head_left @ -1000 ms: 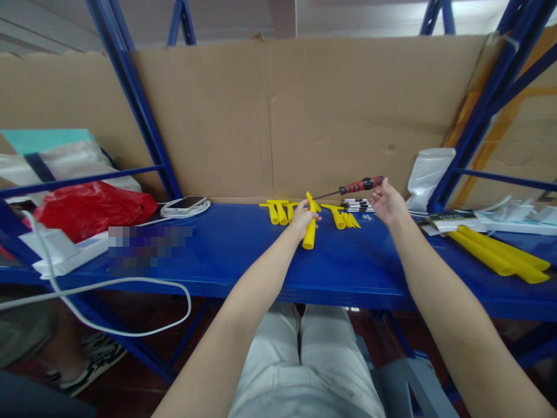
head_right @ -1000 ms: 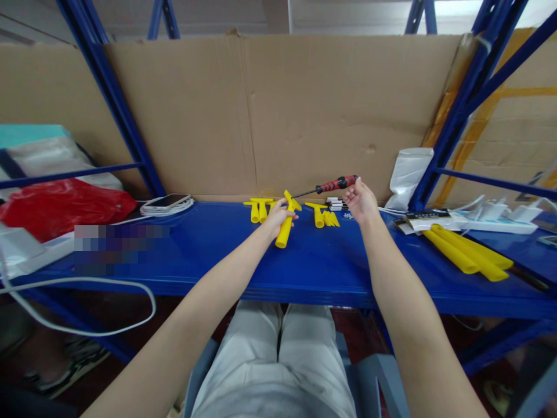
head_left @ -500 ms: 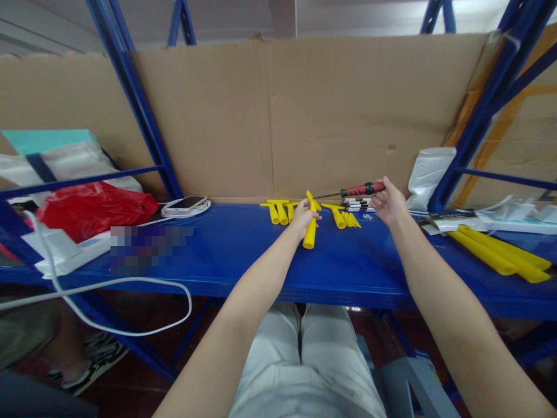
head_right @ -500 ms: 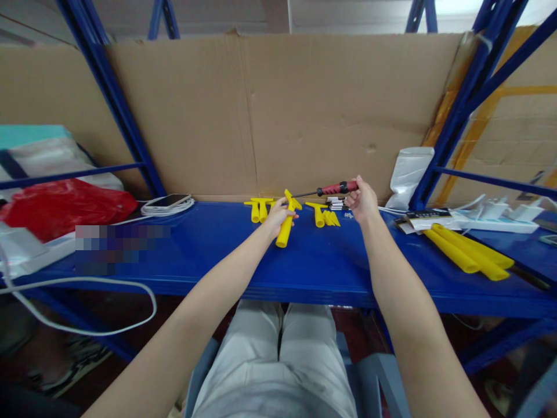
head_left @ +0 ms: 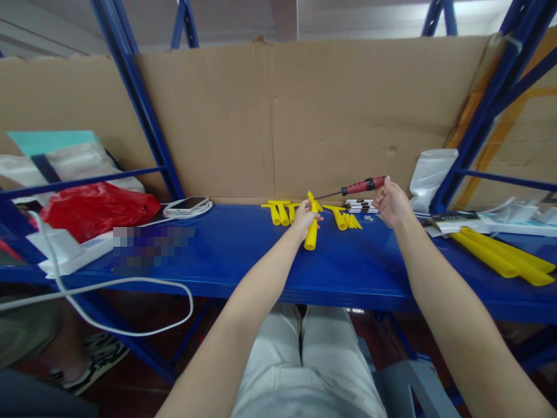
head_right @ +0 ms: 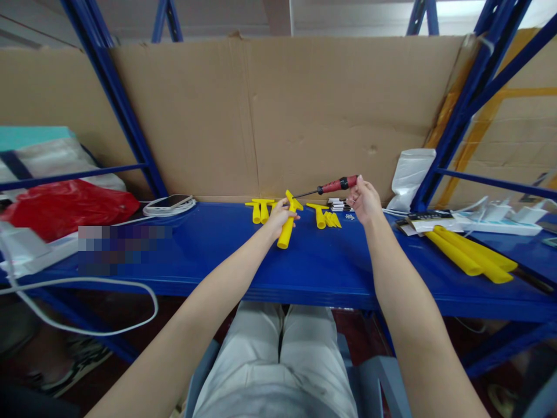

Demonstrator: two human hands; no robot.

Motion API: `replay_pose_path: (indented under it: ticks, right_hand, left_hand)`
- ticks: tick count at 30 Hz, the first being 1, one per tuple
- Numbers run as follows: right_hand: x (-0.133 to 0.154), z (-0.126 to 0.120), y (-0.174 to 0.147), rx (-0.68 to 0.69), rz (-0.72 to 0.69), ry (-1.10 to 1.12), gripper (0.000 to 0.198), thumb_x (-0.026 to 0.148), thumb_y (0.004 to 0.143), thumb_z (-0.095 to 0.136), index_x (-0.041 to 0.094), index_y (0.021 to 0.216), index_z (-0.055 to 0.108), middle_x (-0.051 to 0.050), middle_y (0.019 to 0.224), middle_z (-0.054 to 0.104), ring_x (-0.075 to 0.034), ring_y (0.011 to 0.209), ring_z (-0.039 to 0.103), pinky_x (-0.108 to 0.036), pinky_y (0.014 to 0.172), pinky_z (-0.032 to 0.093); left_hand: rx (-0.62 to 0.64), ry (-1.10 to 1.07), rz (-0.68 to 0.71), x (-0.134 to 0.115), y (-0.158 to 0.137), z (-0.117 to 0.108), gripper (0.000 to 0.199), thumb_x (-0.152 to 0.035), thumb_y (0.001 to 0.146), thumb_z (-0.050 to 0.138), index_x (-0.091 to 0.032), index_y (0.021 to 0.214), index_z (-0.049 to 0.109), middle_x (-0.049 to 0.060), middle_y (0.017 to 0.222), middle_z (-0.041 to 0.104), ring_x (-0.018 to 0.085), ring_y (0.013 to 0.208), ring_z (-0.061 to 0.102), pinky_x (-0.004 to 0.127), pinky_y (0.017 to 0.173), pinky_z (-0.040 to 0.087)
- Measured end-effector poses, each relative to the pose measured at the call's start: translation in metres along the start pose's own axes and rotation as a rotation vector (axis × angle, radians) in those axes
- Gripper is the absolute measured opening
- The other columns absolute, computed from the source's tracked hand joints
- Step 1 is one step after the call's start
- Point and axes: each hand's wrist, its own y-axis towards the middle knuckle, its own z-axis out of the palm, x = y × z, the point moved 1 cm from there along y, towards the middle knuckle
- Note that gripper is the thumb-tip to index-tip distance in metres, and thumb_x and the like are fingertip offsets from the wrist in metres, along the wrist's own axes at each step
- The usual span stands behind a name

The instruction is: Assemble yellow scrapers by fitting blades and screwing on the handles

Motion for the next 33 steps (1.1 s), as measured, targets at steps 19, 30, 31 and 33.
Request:
replay_pose_path:
  ticks: [19,30,31,33]
  right_hand:
    - [0.002,0.004,-0.004,-0.009,0.043,0.029,0.027,0.039,0.078,0.064,0.020,0.068,0.047,0.006,0.051,0.050,-0.004,0.039,0.042,-0.015,0.036,0.036]
    - [-0.004,-0.004,0.005,-0.083,0.053,-0.020,0.035,0.044,0.071,0.067,0.022,0.062,0.042,0.007,0.041,0.040,-0.006,0.035,0.037,-0.018,0.033,0.032]
    - [-0.004,-0.005,0.006,-0.081,0.061,-0.019,0.036,0.044,0.071,0.067,0.022,0.061,0.041,0.007,0.040,0.038,-0.007,0.035,0.037,-0.018,0.033,0.031]
    - [-0.005,-0.006,0.007,-0.072,0.073,-0.022,0.036,0.046,0.070,0.067,0.022,0.062,0.041,0.008,0.039,0.034,-0.007,0.034,0.035,-0.019,0.032,0.031]
  left_hand:
    - [0.018,-0.004,0.016,0.001,0.000,0.001,0.069,0.002,0.068,0.047,-0.027,0.129,0.035,0.006,0.109,0.057,0.007,0.058,0.058,0.015,0.041,0.040]
    - [0.020,-0.001,0.010,0.000,-0.002,0.003,0.070,0.002,0.068,0.049,-0.029,0.129,0.036,0.006,0.111,0.056,0.007,0.057,0.058,0.016,0.041,0.040]
    - [0.021,0.003,0.010,0.000,-0.002,0.003,0.070,0.002,0.068,0.049,-0.029,0.130,0.036,0.006,0.111,0.056,0.007,0.058,0.059,0.015,0.041,0.040]
    - [0.023,0.008,0.009,-0.001,-0.003,0.003,0.071,0.002,0.068,0.049,-0.030,0.130,0.035,0.005,0.111,0.057,0.008,0.058,0.059,0.015,0.042,0.039]
